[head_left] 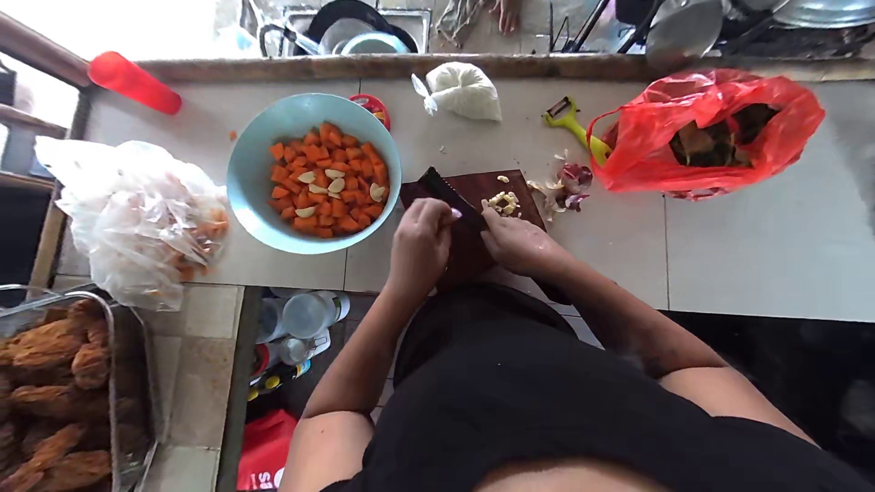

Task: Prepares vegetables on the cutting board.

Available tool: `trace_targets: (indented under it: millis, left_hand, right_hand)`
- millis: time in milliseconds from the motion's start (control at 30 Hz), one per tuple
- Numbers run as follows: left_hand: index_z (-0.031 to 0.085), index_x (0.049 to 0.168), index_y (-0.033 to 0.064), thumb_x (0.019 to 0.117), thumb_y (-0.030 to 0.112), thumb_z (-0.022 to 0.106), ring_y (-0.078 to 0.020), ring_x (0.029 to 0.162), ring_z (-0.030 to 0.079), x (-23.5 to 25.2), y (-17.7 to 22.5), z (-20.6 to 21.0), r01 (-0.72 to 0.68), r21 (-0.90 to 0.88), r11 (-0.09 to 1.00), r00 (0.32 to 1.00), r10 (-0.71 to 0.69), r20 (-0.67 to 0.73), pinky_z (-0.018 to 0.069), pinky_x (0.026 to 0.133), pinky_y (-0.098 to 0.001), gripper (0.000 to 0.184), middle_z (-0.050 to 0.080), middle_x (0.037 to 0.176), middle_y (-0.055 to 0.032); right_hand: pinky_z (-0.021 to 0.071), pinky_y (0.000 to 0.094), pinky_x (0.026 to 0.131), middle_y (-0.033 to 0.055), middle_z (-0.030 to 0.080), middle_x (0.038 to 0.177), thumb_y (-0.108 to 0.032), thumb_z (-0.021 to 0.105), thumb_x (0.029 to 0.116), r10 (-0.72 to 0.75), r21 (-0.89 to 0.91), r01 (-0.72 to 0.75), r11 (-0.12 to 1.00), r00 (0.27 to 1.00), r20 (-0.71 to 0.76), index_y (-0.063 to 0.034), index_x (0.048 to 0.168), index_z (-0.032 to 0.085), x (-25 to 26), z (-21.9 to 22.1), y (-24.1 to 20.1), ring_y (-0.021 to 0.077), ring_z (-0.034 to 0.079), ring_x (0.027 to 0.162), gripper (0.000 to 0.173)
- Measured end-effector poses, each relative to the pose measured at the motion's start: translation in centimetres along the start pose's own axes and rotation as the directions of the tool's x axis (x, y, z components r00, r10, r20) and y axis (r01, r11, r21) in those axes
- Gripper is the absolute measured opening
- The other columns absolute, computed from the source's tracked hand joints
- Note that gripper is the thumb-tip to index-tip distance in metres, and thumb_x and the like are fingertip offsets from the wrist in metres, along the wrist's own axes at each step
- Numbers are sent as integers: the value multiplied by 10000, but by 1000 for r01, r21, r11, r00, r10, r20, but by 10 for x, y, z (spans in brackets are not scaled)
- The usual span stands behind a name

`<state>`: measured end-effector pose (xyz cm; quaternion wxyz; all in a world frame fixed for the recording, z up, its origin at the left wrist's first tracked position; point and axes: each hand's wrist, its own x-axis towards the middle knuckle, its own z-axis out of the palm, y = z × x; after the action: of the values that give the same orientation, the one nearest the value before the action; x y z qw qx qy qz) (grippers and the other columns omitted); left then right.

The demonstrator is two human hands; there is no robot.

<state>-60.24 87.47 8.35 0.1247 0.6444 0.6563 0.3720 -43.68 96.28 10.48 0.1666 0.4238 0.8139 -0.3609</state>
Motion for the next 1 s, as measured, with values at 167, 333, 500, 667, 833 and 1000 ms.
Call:
trace_targets:
  millis: [167,333,500,667,833,1000]
  left_hand:
    - [732,1016,-37,929,49,675,-368,1087,680,-35,-35,44,-55,17,998,997,54,49,560,960,-467,135,697,1102,-220]
    - [742,1061,-30,928,87,703,-329,1032,704,-50,-36,45,-21,-37,999,999,20,-38,578,921,-425,182,713,1081,-204]
    - [758,1027,-25,940,6,639,-319,991,720,-44,-34,45,20,-42,999,998,-23,-60,583,906,-415,151,728,1036,-198]
    - [761,997,-14,913,-25,646,-310,968,723,-43,-38,43,11,-70,997,998,-15,-54,591,882,-414,144,728,1031,-190]
    - [765,977,-27,924,6,669,-311,946,727,-42,-39,45,20,-69,997,997,-25,-74,594,867,-417,114,730,1004,-195]
    - [765,959,-31,907,-14,654,-324,944,732,-42,-40,45,-2,-33,999,996,-1,-85,593,875,-417,123,735,983,-200]
  right_hand:
    - [538,605,870,226,688,1071,-236,401,1124,54,-32,-52,998,997,56,-43,1361,483,-2,-4,-6,422,692,1049,316]
    - [550,582,824,213,682,1071,-203,410,1117,22,-79,-22,997,1000,1,-26,1290,520,-21,-7,-14,408,704,998,271]
    - [550,560,864,222,655,1167,-204,406,1119,132,-167,-110,980,983,130,-29,1348,469,-22,-3,-26,403,699,1046,296]
    - [551,570,854,206,689,1069,-212,412,1116,136,-159,-112,981,979,152,-46,1354,464,-10,-2,-27,404,702,1041,295]
    - [544,575,844,219,685,1073,-193,426,1111,99,-102,-90,991,992,82,-22,1329,495,-26,-8,-31,411,701,1020,285]
    - [548,549,857,215,671,1115,-194,407,1115,181,-181,-153,971,972,149,-35,1316,482,-22,2,-44,396,700,1052,267]
